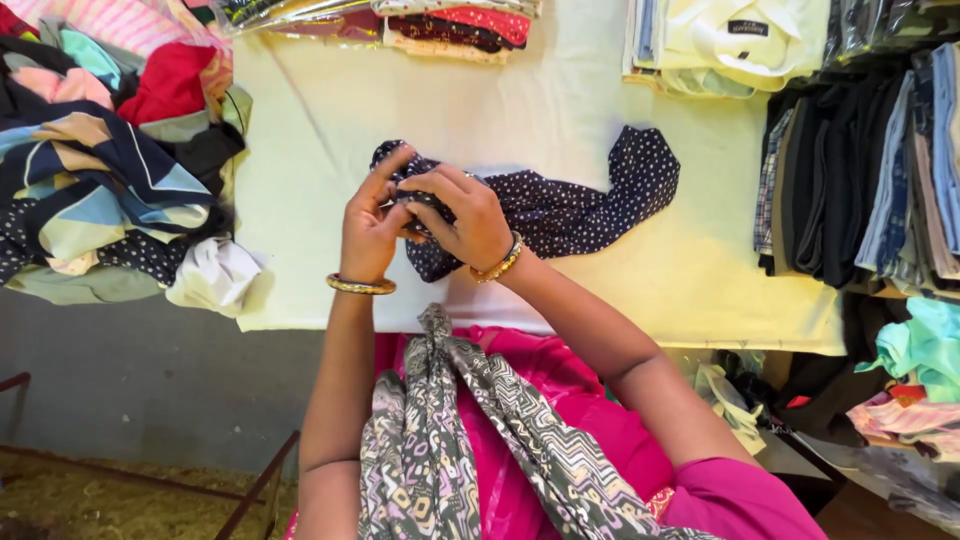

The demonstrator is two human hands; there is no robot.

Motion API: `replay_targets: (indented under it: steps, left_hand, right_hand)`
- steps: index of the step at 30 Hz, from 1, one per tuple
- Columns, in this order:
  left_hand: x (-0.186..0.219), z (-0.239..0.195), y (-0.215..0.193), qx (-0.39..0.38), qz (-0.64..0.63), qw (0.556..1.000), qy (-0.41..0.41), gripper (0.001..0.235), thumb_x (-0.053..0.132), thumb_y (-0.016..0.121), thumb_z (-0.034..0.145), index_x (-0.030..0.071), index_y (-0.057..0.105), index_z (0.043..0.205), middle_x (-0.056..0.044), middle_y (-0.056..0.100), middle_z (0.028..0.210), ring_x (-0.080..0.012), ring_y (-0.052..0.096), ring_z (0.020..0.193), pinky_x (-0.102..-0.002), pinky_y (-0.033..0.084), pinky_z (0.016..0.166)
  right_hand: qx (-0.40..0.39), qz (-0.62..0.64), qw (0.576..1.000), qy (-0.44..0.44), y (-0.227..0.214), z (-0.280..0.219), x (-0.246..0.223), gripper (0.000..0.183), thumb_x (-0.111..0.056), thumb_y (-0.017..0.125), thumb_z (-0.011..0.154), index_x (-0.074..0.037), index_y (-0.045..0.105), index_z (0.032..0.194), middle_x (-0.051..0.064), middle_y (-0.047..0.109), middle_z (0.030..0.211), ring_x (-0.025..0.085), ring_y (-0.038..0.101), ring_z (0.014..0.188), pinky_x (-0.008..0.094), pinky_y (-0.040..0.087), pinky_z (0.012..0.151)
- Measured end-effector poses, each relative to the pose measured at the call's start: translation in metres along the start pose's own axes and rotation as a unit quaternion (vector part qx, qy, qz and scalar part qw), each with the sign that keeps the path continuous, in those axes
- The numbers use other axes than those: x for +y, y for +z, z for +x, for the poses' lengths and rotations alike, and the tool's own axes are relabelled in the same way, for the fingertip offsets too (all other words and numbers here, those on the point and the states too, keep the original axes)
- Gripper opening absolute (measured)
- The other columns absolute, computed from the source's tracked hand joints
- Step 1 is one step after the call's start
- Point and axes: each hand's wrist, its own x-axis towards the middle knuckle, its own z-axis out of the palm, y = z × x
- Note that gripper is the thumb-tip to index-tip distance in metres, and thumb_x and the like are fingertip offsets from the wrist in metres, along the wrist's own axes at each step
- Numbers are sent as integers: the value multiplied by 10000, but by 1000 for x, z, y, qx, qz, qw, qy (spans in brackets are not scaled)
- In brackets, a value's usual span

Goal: The person folds a dark blue polka-dotted garment on a table, smoothing it out and stacking it. They then pick up a light-colored polka-dotted garment, unfold it, and fold it neatly on the same surface.

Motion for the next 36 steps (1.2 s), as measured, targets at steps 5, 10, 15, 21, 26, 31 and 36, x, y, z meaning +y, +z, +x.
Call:
replay_targets:
  steps: [5,10,15,21,26,31,36]
  left_hand:
    - [-14,-10,-28,-19,91,995,-33,319,-35,459,996,42,667,1225,0,668,971,-45,639,754,-218,578,583]
    - [-14,-11,-36,-65,138,988,-38,281,-50,438,983,33,655,1142,-4,669,962,-40,655,783,-213,599,626]
    - [15,-19,-48,65,77,992,73,293,-76,416,971,34,684,1016,-36,686,991,-104,656,727,-282,587,599]
    - [28,-24,-115,196,-23,969,152,225,-55,488,1065,48,676,999,-58,644,935,-162,671,760,-336,579,603]
    - [-4,-22,-172,294,-115,943,100,198,154,507,1034,68,670,961,-68,667,865,-177,683,710,-314,572,578]
    - [-67,-10,-234,344,-23,934,91,180,213,719,1099,120,615,985,-33,635,884,-156,630,720,-308,533,590]
    - [-65,7,-257,344,-113,928,91,92,166,642,968,109,694,1018,-71,688,877,-216,638,685,-318,513,582]
  right_hand:
    - [-36,18,998,-48,5,-12,3,260,-87,760,919,-81,686,1168,115,673,1006,297,679,881,375,566,780]
    - [-23,46,998,-45,10,-27,16,339,-91,786,927,-113,652,1237,86,681,1052,278,685,932,363,569,827]
    - [-169,95,978,72,-4,-45,57,705,-230,811,858,-124,483,1474,37,713,1111,221,680,946,362,567,845]
    - [-223,-266,931,115,-52,-122,174,636,-268,854,723,-211,635,1317,11,729,1049,257,627,1025,448,432,855]
    - [-144,-342,917,145,-101,-183,215,347,-205,829,752,-210,740,1087,-30,708,949,244,605,984,436,419,819]
    - [-97,-357,918,142,-116,-194,226,100,-215,831,825,-219,738,863,-51,692,862,241,606,932,432,427,792]
    - [-36,-276,947,162,-120,-182,215,159,-127,762,893,-136,719,1045,45,663,950,295,654,883,418,532,755]
